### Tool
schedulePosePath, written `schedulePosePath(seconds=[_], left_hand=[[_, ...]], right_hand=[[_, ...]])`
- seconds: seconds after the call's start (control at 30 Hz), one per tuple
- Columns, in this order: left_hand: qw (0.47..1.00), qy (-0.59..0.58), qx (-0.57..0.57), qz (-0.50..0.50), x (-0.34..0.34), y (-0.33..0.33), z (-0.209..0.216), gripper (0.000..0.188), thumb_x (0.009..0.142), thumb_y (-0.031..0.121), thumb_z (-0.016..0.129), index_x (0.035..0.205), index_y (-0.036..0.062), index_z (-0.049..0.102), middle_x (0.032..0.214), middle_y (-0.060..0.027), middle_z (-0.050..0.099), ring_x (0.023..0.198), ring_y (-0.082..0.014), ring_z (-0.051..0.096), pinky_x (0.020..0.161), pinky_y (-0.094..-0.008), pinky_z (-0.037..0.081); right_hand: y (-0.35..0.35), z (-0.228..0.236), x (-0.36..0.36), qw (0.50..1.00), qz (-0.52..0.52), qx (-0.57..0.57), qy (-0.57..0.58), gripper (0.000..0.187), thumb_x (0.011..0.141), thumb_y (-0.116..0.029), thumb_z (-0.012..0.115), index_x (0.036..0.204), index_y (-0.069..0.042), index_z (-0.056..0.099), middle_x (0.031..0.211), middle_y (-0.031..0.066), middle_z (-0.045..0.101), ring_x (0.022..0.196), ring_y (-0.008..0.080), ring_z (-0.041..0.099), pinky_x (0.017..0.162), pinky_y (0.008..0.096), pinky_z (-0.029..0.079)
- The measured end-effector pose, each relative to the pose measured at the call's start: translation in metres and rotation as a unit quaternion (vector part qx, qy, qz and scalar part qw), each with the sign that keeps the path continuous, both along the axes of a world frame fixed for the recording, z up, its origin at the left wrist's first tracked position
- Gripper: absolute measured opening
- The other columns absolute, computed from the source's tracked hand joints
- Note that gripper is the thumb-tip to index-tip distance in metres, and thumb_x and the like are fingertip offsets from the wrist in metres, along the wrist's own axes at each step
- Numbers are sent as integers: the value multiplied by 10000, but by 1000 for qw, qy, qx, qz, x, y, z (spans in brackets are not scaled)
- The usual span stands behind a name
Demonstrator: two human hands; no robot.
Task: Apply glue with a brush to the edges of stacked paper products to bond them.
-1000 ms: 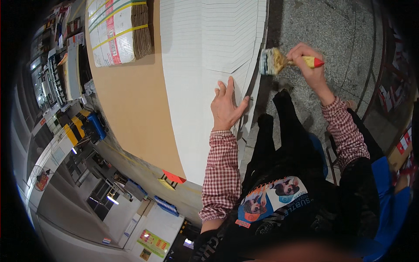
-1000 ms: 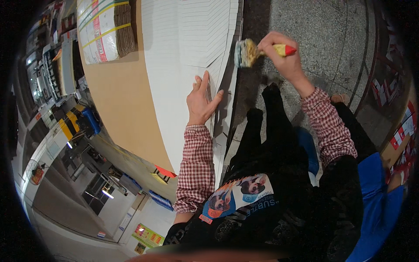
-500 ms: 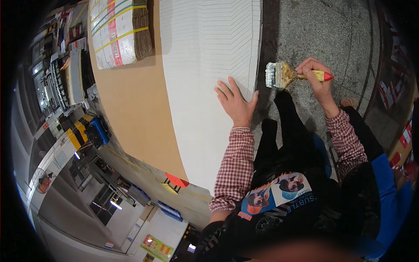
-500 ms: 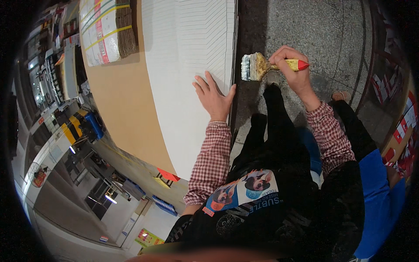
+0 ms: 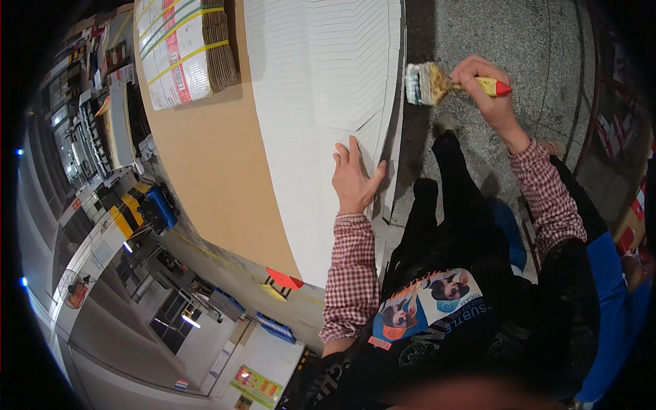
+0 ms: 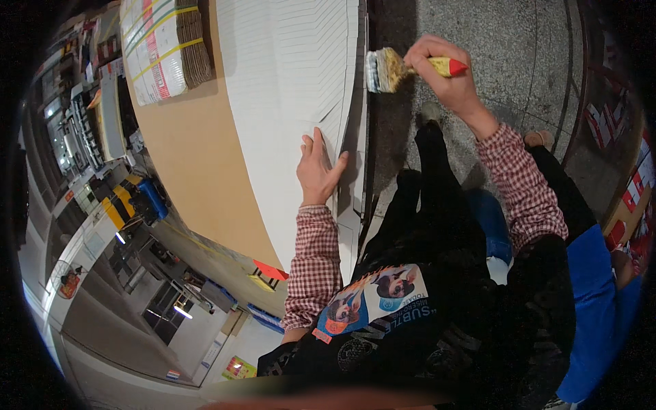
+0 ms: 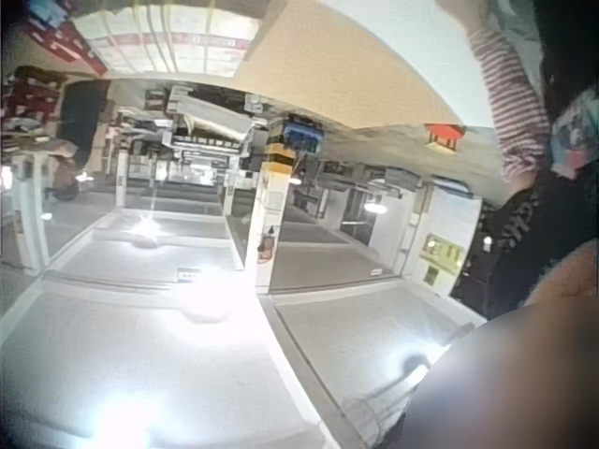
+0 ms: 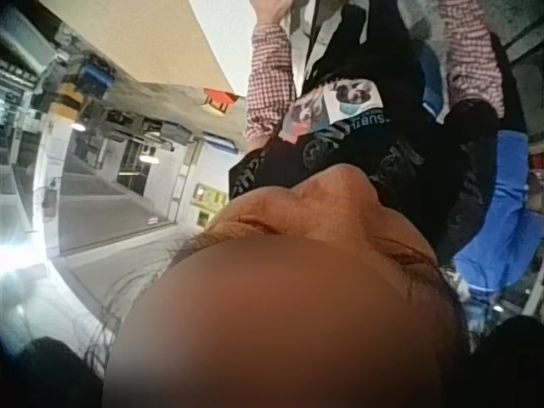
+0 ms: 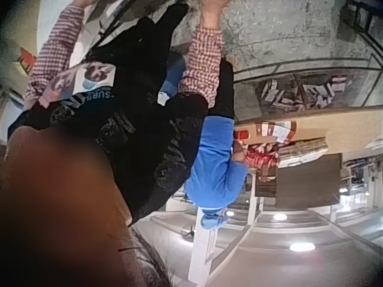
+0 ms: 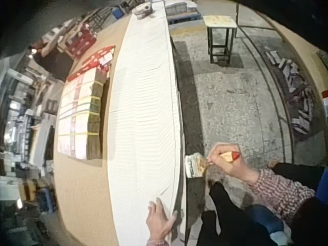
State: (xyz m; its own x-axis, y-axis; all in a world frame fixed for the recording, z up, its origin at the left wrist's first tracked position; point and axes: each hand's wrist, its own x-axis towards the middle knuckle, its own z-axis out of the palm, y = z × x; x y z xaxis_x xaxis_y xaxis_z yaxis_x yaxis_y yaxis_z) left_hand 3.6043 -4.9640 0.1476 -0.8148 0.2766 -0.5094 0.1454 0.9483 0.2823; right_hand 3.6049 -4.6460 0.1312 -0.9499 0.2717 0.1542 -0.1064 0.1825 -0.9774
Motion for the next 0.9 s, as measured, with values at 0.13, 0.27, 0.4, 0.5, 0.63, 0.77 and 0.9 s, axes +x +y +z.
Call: schedulePosePath(seconds=[0.13, 0.27, 0.4, 0.5, 0.63, 0.77, 0.9], left_hand=[[999, 3, 31, -15, -6, -5, 5, 828, 741, 476, 658, 1388, 43, 374, 1345, -336, 385, 1185, -539, 422, 931, -460, 437], [999, 7, 43, -18, -10, -2, 5, 813, 740, 476, 655, 1374, 37, 397, 1323, -344, 408, 1181, -541, 426, 932, -456, 438], [1000, -2, 29, -3, -11, 5, 10, 812, 734, 455, 669, 1374, 33, 401, 1320, -358, 403, 1220, -500, 412, 972, -429, 406], [1000, -11, 24, 4, -11, 8, 13, 807, 735, 436, 680, 1374, 26, 404, 1317, -369, 402, 1251, -462, 405, 1007, -408, 381], [1000, 2, 22, -13, -11, 8, 11, 809, 734, 444, 675, 1365, 14, 409, 1312, -363, 412, 1228, -472, 425, 979, -414, 404], [1000, 9, 22, -16, -12, 8, 9, 816, 731, 453, 674, 1363, 11, 408, 1309, -355, 421, 1211, -476, 441, 961, -416, 418], [999, 20, 4, -25, -12, 8, 6, 826, 740, 484, 658, 1367, 12, 400, 1308, -350, 425, 1195, -492, 447, 947, -429, 428]], right_hand=[[-1, -4, -12, 999, -4, 41, 13, 150, 867, -74, 539, 751, 3, 595, 772, 64, 607, 734, 147, 595, 660, 278, 471], [-18, -14, 7, 998, 34, -49, -27, 142, 852, -84, 560, 756, 12, 602, 765, 74, 608, 710, 144, 593, 645, 281, 476], [-29, -4, 22, 995, 68, -59, -43, 132, 835, -73, 568, 740, 17, 584, 755, 77, 605, 695, 146, 588, 637, 288, 474], [-22, 2, 15, 998, 42, -37, -27, 116, 828, -56, 561, 740, 14, 586, 772, 77, 608, 708, 147, 590, 638, 288, 470], [-28, -1, 13, 999, 33, -16, -21, 116, 829, -53, 567, 732, 11, 581, 776, 76, 604, 717, 149, 592, 633, 279, 463], [-44, -3, 32, 996, 75, -36, -36, 127, 818, -54, 585, 713, 15, 572, 749, 76, 591, 675, 148, 580, 605, 270, 455], [-43, 0, 35, 995, 76, -38, -48, 138, 828, -65, 587, 718, 17, 572, 746, 79, 593, 666, 153, 579, 603, 269, 456]])
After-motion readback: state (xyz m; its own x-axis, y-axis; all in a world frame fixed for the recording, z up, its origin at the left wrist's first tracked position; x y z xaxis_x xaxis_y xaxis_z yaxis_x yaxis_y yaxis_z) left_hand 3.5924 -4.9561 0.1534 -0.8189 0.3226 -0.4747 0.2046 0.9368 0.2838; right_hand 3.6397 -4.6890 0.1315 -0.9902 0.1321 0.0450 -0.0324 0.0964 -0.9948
